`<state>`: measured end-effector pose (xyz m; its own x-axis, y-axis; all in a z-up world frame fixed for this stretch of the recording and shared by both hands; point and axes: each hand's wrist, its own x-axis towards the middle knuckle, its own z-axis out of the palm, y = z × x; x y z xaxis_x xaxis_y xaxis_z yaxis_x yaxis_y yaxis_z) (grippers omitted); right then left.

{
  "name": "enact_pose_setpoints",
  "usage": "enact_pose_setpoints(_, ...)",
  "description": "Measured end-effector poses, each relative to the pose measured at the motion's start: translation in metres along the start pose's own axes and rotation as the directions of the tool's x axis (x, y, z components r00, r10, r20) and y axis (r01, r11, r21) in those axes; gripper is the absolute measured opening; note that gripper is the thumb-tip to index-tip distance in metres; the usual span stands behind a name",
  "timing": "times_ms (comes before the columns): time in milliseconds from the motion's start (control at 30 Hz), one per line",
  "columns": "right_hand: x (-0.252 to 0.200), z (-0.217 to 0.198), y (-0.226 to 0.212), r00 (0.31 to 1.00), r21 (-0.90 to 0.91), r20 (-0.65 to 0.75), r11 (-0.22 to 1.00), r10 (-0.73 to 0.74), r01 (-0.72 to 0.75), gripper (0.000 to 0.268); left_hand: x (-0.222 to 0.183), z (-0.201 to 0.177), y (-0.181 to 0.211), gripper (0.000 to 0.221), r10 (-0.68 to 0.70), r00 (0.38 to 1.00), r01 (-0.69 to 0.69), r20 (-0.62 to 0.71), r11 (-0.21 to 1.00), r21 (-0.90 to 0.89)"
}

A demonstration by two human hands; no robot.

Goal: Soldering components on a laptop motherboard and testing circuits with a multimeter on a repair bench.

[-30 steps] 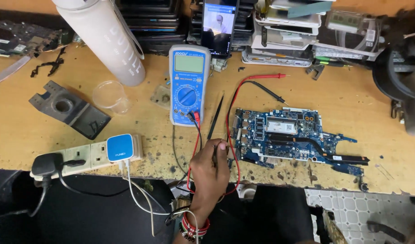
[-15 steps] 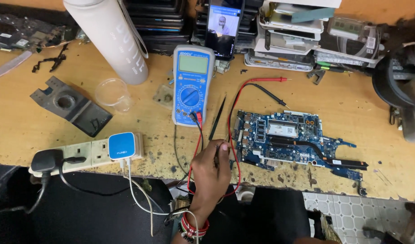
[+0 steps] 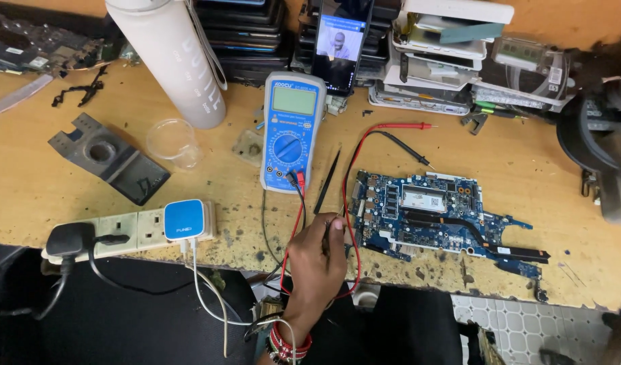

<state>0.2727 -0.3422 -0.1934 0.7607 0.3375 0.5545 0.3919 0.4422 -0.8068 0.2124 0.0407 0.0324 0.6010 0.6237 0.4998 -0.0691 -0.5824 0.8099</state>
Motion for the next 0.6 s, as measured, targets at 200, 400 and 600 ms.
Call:
enact_pose_setpoints(200, 0.185, 0.202, -0.109, 1.0, -0.048, -0.016, 0.999, 0.013, -0.014, 0.022, -0.001, 0.001, 0.0, 0.027, 0.016, 1.0, -0.016, -0.019, 1.0, -0.008)
enact_pose_setpoints(400, 0.219, 0.202, -0.085, 0.991, -0.435, 0.01, 0.891, -0.135, 0.126, 0.036, -0.001, 0.002, -0.002, 0.022, 0.02, 0.999, -0.02, -0.039, 1.0, -0.008)
enact_pose_setpoints(600, 0.217, 0.185, -0.042, 0.942, -0.449, -0.249, 0.889, -0.224, 0.092, 0.039, -0.002, 0.002, -0.002, 0.024, 0.015, 0.999, -0.016, -0.046, 1.0, -0.015)
